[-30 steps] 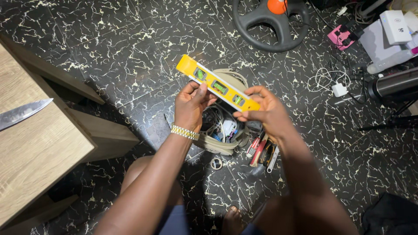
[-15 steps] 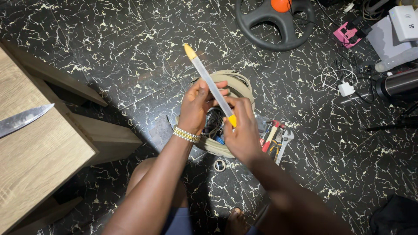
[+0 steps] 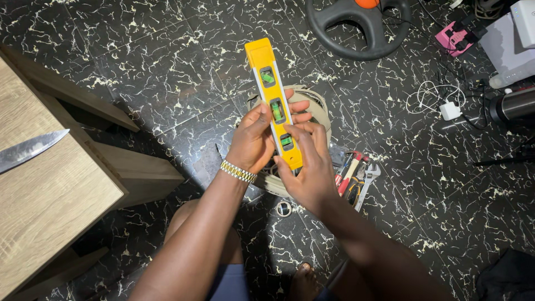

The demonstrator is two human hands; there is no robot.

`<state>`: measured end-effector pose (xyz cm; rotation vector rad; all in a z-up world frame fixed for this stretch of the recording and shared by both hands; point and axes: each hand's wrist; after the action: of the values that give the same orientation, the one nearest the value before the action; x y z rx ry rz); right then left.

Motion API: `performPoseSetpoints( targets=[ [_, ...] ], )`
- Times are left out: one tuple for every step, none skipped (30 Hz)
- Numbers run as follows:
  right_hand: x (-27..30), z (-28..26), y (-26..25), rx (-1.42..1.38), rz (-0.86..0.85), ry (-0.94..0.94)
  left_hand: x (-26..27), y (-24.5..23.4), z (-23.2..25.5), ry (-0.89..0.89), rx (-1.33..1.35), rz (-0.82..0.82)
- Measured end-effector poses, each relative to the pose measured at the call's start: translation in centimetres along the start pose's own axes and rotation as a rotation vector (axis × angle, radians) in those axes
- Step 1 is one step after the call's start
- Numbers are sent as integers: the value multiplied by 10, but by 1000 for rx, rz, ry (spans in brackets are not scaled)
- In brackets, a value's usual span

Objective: The person unpacks a beige tool bag on a dark marble floor, removing a hammer, pliers, a cloth, a small plastic bag, a wrench, a roll of tape, a spirit level, and a screwdriver. Each item is placed on the floor beside the bag.

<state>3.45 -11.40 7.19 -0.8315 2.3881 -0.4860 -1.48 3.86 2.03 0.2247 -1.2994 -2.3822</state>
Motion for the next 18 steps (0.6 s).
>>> performPoseSetpoints(
  targets=[
    [-1,4,-1,-65,-8,65,-1,0,-1,19,-45,10],
    [-3,8,-2,-129,-16,131,-1,0,-2,31,-76,37],
    [-6,14,-3,-310,-37,222,-1,0,-2,45,-108,65],
    [-12,21,-4,-490,-59,313,-1,-1,-3,58,-140,93],
    [-17,28,-7,-671,-81,405,0,-2,-3,83,-140,105],
    [-20,35,-12,-778,-92,504,-1,-3,-5,108,-140,116],
    [-23,43,-19,-883,-102,606,-1,-3,-6,132,-140,129],
    [-25,50,-25,-988,-113,708,-1,-4,-8,155,-147,161],
    [-26,57,-30,-1005,-144,755,-2,-5,-9,176,-155,193],
    [-27,64,-35,-1021,-176,803,-2,-7,-11,198,-162,226],
    [-27,70,-40,-1038,-207,851,-2,-8,-12,204,-171,231],
    [-27,76,-44,-1060,-220,856,-2,-9,-13,210,-180,236],
    [-27,81,-45,-1081,-232,861,-2,-10,-13,215,-189,241],
    [-27,86,-48,-1102,-243,866,-1,-10,-14,215,-191,231],
    [-27,91,-50,-1153,-271,849,0,-10,-14,215,-193,221],
    [-27,95,-53,-1204,-299,831,1,-10,-14,215,-195,211],
    [-27,98,-56,-1255,-327,811,2,-9,-14,212,-200,202],
    [-27,101,-58,-1243,-335,812,3,-8,-13,208,-205,193]
  ],
)
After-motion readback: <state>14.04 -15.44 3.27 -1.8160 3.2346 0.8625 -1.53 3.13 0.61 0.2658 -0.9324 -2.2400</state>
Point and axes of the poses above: each hand's wrist, its own x-axis away from the middle knuckle, its own y-axis out of the palm, z = x × y, and after that the axes turned 11 degrees about z, right-handed
